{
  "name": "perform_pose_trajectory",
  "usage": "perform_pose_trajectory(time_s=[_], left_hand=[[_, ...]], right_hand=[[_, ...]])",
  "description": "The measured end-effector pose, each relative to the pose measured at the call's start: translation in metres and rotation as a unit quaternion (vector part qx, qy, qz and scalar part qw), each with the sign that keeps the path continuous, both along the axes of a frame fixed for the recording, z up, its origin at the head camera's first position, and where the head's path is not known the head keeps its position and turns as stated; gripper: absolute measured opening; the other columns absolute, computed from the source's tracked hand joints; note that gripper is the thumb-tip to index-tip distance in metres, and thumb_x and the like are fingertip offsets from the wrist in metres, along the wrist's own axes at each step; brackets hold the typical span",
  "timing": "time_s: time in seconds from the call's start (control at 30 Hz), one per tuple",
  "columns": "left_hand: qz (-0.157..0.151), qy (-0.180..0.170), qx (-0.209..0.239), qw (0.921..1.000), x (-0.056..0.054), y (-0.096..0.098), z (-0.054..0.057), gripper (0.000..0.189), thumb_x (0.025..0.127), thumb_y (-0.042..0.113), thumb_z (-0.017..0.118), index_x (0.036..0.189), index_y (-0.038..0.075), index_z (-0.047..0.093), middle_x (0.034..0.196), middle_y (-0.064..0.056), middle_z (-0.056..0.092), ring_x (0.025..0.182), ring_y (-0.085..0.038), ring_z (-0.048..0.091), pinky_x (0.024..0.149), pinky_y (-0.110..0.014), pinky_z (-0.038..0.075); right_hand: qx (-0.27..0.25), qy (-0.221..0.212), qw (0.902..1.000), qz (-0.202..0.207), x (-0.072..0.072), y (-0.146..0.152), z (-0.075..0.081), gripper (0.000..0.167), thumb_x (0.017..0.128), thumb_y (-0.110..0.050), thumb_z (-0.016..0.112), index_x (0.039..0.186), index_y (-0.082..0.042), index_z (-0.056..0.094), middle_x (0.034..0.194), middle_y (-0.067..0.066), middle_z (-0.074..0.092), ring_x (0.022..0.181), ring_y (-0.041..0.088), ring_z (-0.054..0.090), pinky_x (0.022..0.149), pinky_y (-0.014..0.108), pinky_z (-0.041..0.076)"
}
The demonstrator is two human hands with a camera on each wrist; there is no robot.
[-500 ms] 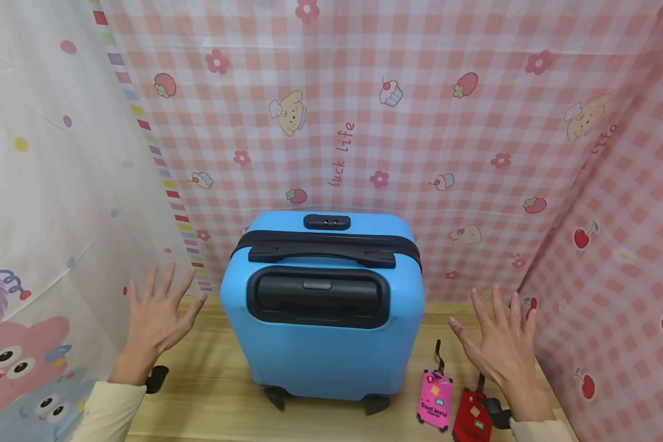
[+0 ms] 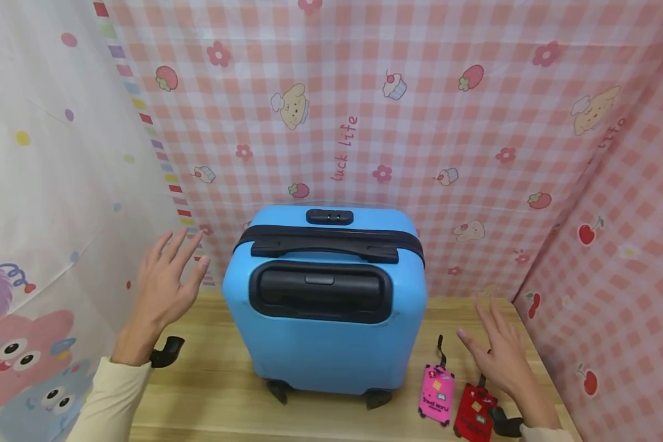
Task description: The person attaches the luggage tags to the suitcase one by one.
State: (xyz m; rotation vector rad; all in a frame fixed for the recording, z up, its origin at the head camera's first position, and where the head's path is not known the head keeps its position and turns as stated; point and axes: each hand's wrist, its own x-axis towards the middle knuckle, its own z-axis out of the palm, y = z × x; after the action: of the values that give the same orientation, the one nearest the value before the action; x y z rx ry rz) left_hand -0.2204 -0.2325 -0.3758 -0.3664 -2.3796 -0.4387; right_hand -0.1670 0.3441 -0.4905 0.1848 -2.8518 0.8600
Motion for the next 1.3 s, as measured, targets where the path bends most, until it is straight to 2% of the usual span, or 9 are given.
perform_pose_trajectory(time_s=[0.17, 0.3, 0.43, 0.53, 0.67, 0.77, 0.9, 1.1, 1.3], left_hand=[[-0.055, 0.017, 0.044, 0.9974, 0.003, 0.016, 0.013, 0.052, 0.103, 0.04, 0.047, 0.142, 0.008, 0.054, 0.149, -0.021, 0.046, 0.141, -0.043, 0.034, 0.112, -0.064, 0.023], [-0.077, 0.011, 0.07, 0.9944, 0.004, 0.025, 0.023, 0.05, 0.101, 0.037, 0.051, 0.143, 0.01, 0.053, 0.15, -0.017, 0.046, 0.141, -0.039, 0.035, 0.113, -0.063, 0.023], [-0.1, 0.007, 0.083, 0.9915, 0.002, 0.032, 0.031, 0.05, 0.1, 0.032, 0.054, 0.144, 0.009, 0.052, 0.151, -0.015, 0.046, 0.142, -0.038, 0.035, 0.115, -0.061, 0.023], [-0.116, 0.003, 0.092, 0.989, 0.0, 0.037, 0.036, 0.051, 0.099, 0.031, 0.055, 0.145, 0.009, 0.051, 0.151, -0.015, 0.046, 0.142, -0.037, 0.036, 0.115, -0.061, 0.023], [-0.132, -0.003, 0.11, 0.9851, 0.0, 0.044, 0.043, 0.05, 0.099, 0.03, 0.055, 0.145, 0.01, 0.052, 0.15, -0.013, 0.047, 0.141, -0.036, 0.037, 0.114, -0.061, 0.024], [-0.137, -0.015, 0.123, 0.9829, 0.0, 0.049, 0.048, 0.051, 0.099, 0.031, 0.056, 0.145, 0.011, 0.051, 0.151, -0.012, 0.047, 0.14, -0.036, 0.037, 0.113, -0.063, 0.026], [-0.146, -0.039, 0.14, 0.9786, 0.001, 0.056, 0.052, 0.051, 0.099, 0.03, 0.056, 0.146, 0.013, 0.051, 0.151, -0.011, 0.047, 0.141, -0.034, 0.036, 0.112, -0.063, 0.027], [-0.177, -0.057, 0.15, 0.971, 0.004, 0.067, 0.053, 0.05, 0.099, 0.028, 0.057, 0.146, 0.014, 0.051, 0.151, -0.009, 0.047, 0.141, -0.031, 0.037, 0.115, -0.059, 0.026], [-0.212, -0.06, 0.14, 0.9654, 0.006, 0.078, 0.05, 0.05, 0.098, 0.026, 0.059, 0.145, 0.009, 0.052, 0.151, -0.01, 0.047, 0.141, -0.03, 0.039, 0.116, -0.055, 0.027]], right_hand=[[-0.063, -0.061, 0.9962, -0.001, 0.01, 0.018, -0.023, 0.078, 0.102, -0.037, 0.053, 0.155, 0.007, 0.016, 0.15, 0.042, 0.02, 0.134, 0.064, 0.021, 0.094, 0.077, 0.027], [-0.091, -0.107, 0.9898, -0.021, 0.017, 0.026, -0.039, 0.082, 0.103, -0.042, 0.051, 0.155, 0.008, 0.011, 0.151, 0.043, 0.018, 0.132, 0.064, 0.022, 0.093, 0.076, 0.029], [-0.109, -0.143, 0.9827, -0.045, 0.021, 0.03, -0.048, 0.086, 0.102, -0.047, 0.049, 0.156, 0.006, 0.007, 0.154, 0.041, 0.013, 0.131, 0.064, 0.023, 0.094, 0.075, 0.029], [-0.13, -0.172, 0.9745, -0.062, 0.023, 0.034, -0.052, 0.088, 0.102, -0.049, 0.047, 0.156, 0.006, 0.005, 0.155, 0.041, 0.01, 0.133, 0.064, 0.02, 0.098, 0.074, 0.027], [-0.163, -0.223, 0.9572, -0.088, 0.02, 0.039, -0.055, 0.092, 0.101, -0.055, 0.045, 0.157, 0.002, -0.002, 0.155, 0.04, 0.005, 0.138, 0.061, 0.013, 0.104, 0.072, 0.023], [-0.174, -0.255, 0.9451, -0.108, 0.018, 0.043, -0.058, 0.096, 0.099, -0.059, 0.045, 0.157, -0.004, -0.007, 0.156, 0.04, 0.003, 0.14, 0.059, 0.011, 0.107, 0.071, 0.025], [-0.203, -0.279, 0.9304, -0.124, 0.018, 0.047, -0.068, 0.098, 0.097, -0.06, 0.049, 0.158, -0.01, -0.009, 0.156, 0.039, 0.001, 0.14, 0.059, 0.012, 0.105, 0.071, 0.029], [-0.269, -0.289, 0.906, -0.153, 0.024, 0.051, -0.088, 0.1, 0.096, -0.061, 0.05, 0.157, -0.011, -0.011, 0.157, 0.038, -0.002, 0.142, 0.057, 0.009, 0.11, 0.07, 0.022], [-0.312, -0.289, 0.8917, -0.156, 0.03, 0.056, -0.103, 0.097, 0.098, -0.06, 0.045, 0.156, -0.007, -0.011, 0.156, 0.04, -0.003, 0.143, 0.056, 0.008, 0.113, 0.067, 0.02]])
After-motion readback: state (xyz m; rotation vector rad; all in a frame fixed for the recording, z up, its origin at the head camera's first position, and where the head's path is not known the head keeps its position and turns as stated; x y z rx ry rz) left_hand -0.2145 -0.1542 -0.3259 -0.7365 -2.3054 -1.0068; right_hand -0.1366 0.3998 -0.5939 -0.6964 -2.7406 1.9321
